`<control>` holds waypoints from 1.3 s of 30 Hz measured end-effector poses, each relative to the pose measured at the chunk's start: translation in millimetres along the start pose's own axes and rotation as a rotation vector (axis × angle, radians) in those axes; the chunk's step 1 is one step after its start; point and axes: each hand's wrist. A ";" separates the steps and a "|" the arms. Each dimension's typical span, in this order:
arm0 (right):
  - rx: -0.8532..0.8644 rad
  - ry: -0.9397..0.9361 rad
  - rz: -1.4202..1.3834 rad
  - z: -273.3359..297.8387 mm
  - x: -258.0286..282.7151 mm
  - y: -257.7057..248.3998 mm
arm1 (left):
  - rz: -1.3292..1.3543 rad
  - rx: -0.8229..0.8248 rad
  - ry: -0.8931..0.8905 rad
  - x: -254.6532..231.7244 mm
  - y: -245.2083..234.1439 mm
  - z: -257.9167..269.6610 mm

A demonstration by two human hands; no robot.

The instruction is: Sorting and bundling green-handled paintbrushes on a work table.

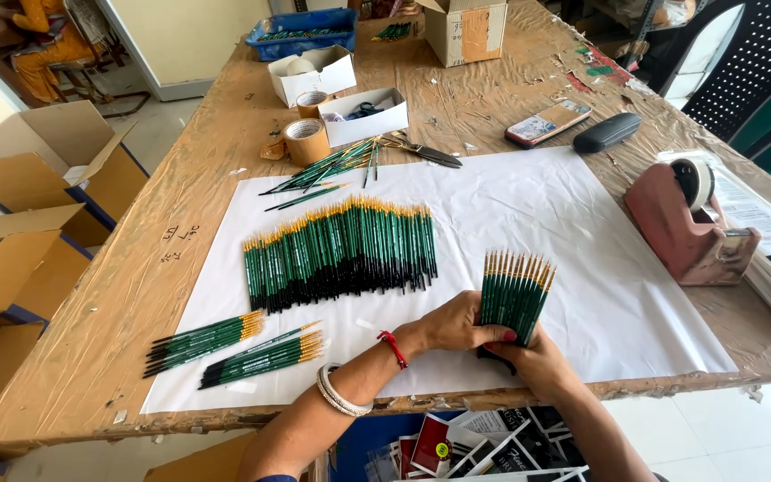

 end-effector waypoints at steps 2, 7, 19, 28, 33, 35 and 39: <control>0.006 0.034 0.000 1.6 2.0 0.6 | -0.002 -0.004 0.005 -4.5 -0.6 -0.6; 0.006 -0.014 0.035 10.1 15.8 6.3 | -0.039 -0.019 0.026 -20.2 -3.7 -4.3; 0.075 -0.031 -0.201 13.9 29.5 16.1 | 0.023 -0.587 0.126 -30.0 -15.3 -10.8; 0.107 -0.072 -0.209 17.4 32.4 16.0 | 0.207 -0.627 0.155 -37.5 -6.9 -12.1; 0.233 -0.110 -0.267 13.4 24.3 14.7 | 0.434 -0.601 -0.040 -63.5 -2.9 -16.9; 0.221 -0.099 -0.274 9.3 18.9 12.6 | 0.301 -0.597 0.027 -35.2 3.2 -16.4; 0.185 -0.071 -0.237 15.3 28.6 14.9 | 0.168 -0.574 0.042 -30.6 2.0 -14.0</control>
Point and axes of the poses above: each hand's wrist, its own z-axis away from the middle knuckle, its own y-axis out of the palm, x = y × z, and after that the axes turned 11 degrees about y, right-handed
